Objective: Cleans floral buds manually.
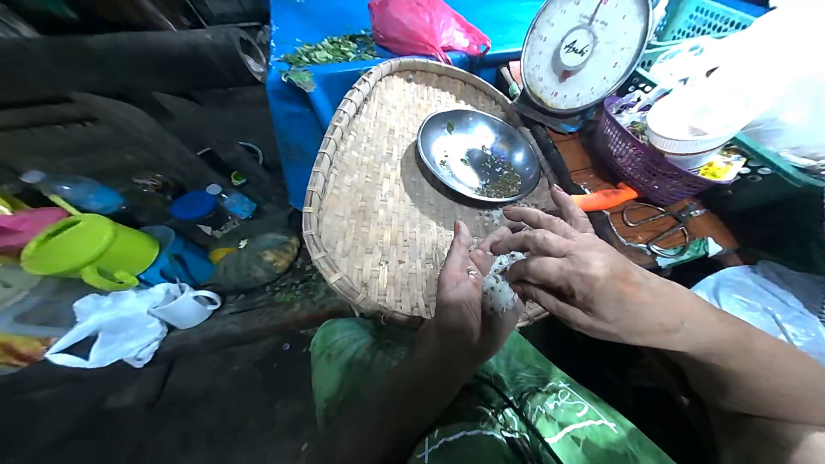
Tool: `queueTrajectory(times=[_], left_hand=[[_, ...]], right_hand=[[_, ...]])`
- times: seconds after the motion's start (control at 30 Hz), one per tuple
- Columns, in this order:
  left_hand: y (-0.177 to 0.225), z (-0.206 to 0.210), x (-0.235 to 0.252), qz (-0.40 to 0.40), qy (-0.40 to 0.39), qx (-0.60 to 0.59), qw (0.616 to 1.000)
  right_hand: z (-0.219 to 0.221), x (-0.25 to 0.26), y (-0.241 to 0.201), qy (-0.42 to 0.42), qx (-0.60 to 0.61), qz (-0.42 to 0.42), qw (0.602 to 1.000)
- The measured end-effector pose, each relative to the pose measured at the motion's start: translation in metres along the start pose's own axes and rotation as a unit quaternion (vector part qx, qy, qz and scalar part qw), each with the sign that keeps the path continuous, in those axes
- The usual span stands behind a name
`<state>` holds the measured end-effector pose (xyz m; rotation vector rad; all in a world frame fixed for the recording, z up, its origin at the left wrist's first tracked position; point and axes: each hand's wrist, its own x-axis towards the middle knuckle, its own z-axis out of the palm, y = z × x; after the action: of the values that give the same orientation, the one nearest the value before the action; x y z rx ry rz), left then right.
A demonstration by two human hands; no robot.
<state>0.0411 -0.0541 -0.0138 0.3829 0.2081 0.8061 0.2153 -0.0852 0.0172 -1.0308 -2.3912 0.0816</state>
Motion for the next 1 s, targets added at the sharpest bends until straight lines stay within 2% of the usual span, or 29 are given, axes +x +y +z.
queueTrajectory(times=[0.17,0.33,0.8,1.0], left_hand=[[0.002,0.0,0.001,0.003,-0.015,0.031,0.999],[0.003,0.007,0.001,-0.004,0.026,0.005,1.0],[0.001,0.002,0.001,0.018,-0.005,0.02,1.0],[0.002,0.002,-0.001,0.022,-0.005,0.019,1.0]], right_hand=[[-0.019,-0.002,0.001,0.016,-0.009,0.011,1.0],[-0.042,-0.013,0.004,-0.037,-0.072,0.037,0.996],[-0.01,-0.004,0.001,-0.011,-0.076,0.011,0.997],[-0.007,-0.002,0.003,0.042,-0.061,-0.003,0.997]])
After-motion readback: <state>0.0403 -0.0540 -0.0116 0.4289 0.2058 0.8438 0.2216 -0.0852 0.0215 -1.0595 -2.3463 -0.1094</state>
